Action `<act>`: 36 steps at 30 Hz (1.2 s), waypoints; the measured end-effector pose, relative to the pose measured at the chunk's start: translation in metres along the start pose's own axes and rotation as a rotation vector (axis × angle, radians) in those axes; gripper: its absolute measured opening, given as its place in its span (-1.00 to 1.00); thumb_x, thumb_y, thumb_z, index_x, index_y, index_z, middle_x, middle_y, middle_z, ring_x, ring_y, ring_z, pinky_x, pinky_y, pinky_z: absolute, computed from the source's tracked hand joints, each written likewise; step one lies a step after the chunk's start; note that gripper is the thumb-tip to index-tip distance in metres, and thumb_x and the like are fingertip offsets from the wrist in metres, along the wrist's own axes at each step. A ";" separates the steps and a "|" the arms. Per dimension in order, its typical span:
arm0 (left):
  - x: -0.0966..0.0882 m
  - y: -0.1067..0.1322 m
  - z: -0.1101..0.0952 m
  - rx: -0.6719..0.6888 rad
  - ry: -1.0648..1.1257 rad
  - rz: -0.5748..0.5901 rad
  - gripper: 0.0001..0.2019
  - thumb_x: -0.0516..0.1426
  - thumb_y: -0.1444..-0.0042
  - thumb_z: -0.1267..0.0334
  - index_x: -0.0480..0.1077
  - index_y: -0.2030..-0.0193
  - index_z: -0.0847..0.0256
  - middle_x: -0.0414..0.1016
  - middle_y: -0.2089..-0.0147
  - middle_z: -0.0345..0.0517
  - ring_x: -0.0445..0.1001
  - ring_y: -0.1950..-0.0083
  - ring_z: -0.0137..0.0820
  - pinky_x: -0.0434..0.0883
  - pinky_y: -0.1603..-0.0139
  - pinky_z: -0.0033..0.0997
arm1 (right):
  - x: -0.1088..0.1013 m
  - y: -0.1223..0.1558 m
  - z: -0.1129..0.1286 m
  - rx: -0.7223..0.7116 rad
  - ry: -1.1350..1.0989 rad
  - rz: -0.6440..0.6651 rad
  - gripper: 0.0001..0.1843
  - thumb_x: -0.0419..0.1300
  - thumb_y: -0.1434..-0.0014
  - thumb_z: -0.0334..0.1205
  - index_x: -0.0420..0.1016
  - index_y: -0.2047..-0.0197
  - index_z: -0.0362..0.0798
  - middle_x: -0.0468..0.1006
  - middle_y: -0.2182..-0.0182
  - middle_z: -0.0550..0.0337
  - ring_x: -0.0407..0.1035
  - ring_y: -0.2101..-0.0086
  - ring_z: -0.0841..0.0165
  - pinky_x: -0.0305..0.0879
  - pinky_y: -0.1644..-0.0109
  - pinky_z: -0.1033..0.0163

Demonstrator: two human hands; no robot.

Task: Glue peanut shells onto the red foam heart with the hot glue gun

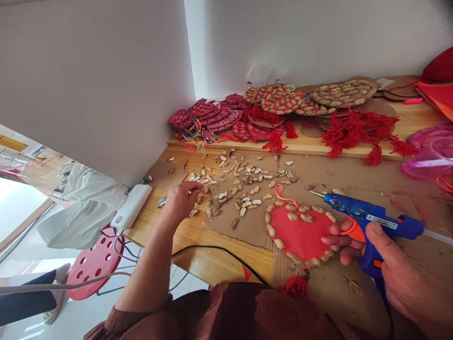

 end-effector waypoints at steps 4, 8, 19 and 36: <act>-0.001 0.021 -0.018 0.060 0.111 0.099 -0.67 0.11 -0.23 0.10 0.60 0.00 0.16 0.65 0.14 -0.11 0.53 0.25 -0.36 0.43 0.17 -0.40 | 0.003 -0.001 0.000 -0.054 0.010 0.042 -0.52 0.38 0.03 0.29 0.53 0.37 0.03 0.69 0.28 0.02 0.64 0.35 0.09 0.42 0.62 0.27; 0.014 0.041 -0.046 0.135 0.242 0.248 -0.60 0.13 -0.24 0.10 0.52 -0.16 0.16 0.62 0.24 -0.16 0.48 0.31 -0.41 0.39 0.23 -0.43 | 0.008 0.001 0.004 -0.086 0.002 0.100 -0.49 0.36 -0.01 0.31 0.53 0.34 0.00 0.67 0.27 0.01 0.65 0.30 0.09 0.39 0.62 0.32; 0.039 0.055 -0.066 0.179 0.274 0.405 -0.73 0.11 -0.21 0.29 0.52 -0.02 0.14 0.62 0.19 -0.17 0.50 0.29 -0.41 0.39 0.24 -0.44 | 0.009 0.002 0.006 -0.124 -0.022 0.141 -0.64 0.32 -0.16 0.14 0.56 0.25 0.00 0.66 0.16 -0.01 0.64 0.23 0.09 0.48 0.50 0.27; 0.032 0.055 -0.055 0.261 0.178 0.236 -0.76 0.24 -0.12 0.36 0.56 0.06 0.15 0.48 0.37 -0.23 0.40 0.35 -0.43 0.35 0.26 -0.41 | 0.005 -0.002 0.004 -0.158 0.010 0.111 -0.50 0.38 0.03 0.33 0.62 0.36 0.02 0.65 0.33 0.07 0.62 0.41 0.13 0.44 0.62 0.27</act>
Point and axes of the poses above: each hand's wrist, its own y-axis away from the middle knuckle, its own x-axis out of the palm, z = x × y, the point moved 9 cm from there along -y, towards the middle knuckle
